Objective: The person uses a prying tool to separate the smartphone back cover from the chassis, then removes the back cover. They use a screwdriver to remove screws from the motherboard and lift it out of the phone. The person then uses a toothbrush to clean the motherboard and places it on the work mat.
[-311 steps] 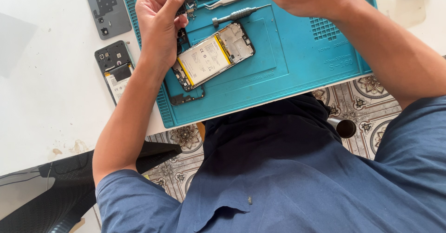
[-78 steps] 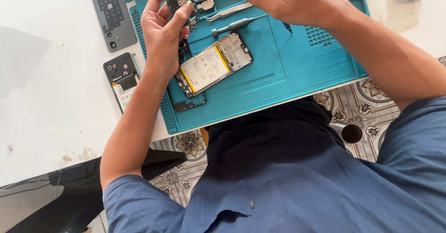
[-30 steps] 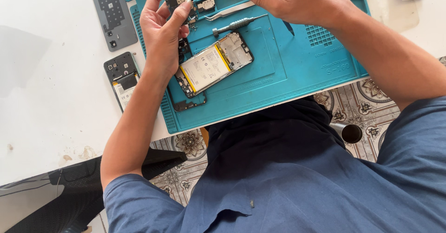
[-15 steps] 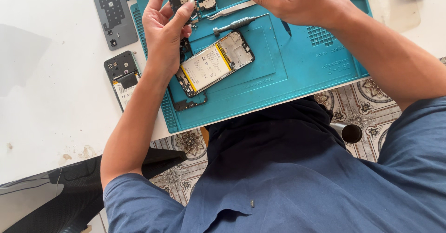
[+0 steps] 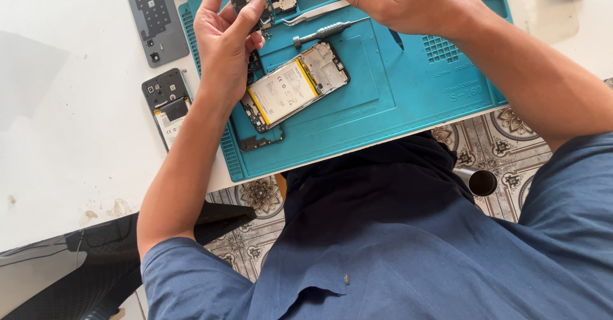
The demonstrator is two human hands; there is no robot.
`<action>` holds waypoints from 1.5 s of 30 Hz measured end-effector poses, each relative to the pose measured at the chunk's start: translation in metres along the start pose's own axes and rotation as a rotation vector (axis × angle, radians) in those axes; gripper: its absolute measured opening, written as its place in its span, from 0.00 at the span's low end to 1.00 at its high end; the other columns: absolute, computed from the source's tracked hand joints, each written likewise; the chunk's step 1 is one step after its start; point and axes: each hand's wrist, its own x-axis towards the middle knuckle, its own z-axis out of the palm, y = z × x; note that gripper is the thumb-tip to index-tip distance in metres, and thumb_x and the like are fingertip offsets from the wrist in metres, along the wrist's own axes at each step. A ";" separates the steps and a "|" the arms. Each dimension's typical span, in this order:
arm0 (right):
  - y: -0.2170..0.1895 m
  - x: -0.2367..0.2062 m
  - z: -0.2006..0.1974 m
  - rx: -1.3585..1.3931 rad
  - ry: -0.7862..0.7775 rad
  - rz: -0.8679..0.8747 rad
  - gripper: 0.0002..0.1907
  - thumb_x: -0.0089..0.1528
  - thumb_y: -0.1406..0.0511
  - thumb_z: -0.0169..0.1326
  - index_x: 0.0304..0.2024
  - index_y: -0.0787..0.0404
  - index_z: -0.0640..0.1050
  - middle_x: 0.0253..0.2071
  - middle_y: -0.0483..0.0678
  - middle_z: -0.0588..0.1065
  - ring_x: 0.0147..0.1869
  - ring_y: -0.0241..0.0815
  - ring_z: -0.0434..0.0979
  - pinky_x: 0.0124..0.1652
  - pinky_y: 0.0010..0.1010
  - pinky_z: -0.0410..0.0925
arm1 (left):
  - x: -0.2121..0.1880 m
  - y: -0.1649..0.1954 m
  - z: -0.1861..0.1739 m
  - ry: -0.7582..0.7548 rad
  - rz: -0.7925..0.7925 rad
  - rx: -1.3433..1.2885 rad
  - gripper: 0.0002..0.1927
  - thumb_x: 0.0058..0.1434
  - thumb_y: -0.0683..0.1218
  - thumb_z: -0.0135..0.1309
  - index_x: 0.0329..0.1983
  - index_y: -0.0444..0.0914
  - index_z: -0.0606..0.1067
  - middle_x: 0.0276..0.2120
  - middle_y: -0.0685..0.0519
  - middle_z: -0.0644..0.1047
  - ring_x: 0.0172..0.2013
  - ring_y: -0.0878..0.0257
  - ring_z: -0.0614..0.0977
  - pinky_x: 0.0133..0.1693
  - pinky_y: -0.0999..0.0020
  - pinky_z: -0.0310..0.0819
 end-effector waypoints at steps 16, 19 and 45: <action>0.001 -0.002 0.003 -0.009 -0.007 -0.013 0.10 0.79 0.61 0.54 0.49 0.61 0.77 0.23 0.40 0.66 0.22 0.28 0.60 0.24 0.21 0.56 | -0.005 0.004 -0.005 0.036 0.001 -0.003 0.15 0.70 0.43 0.63 0.56 0.38 0.72 0.40 0.52 0.82 0.28 0.73 0.75 0.30 0.77 0.72; 0.000 -0.001 0.002 -0.024 -0.008 -0.016 0.09 0.79 0.61 0.54 0.49 0.61 0.77 0.22 0.40 0.66 0.21 0.28 0.60 0.23 0.21 0.56 | -0.006 0.005 -0.005 0.033 0.009 0.014 0.15 0.71 0.43 0.63 0.57 0.39 0.72 0.41 0.53 0.82 0.29 0.73 0.76 0.31 0.77 0.73; 0.016 -0.010 0.005 -0.359 -0.033 0.119 0.14 0.79 0.60 0.53 0.47 0.65 0.80 0.29 0.50 0.75 0.26 0.42 0.73 0.28 0.35 0.66 | -0.011 0.003 0.001 -0.031 0.040 0.056 0.13 0.75 0.45 0.53 0.59 0.35 0.72 0.42 0.47 0.83 0.32 0.64 0.86 0.31 0.71 0.83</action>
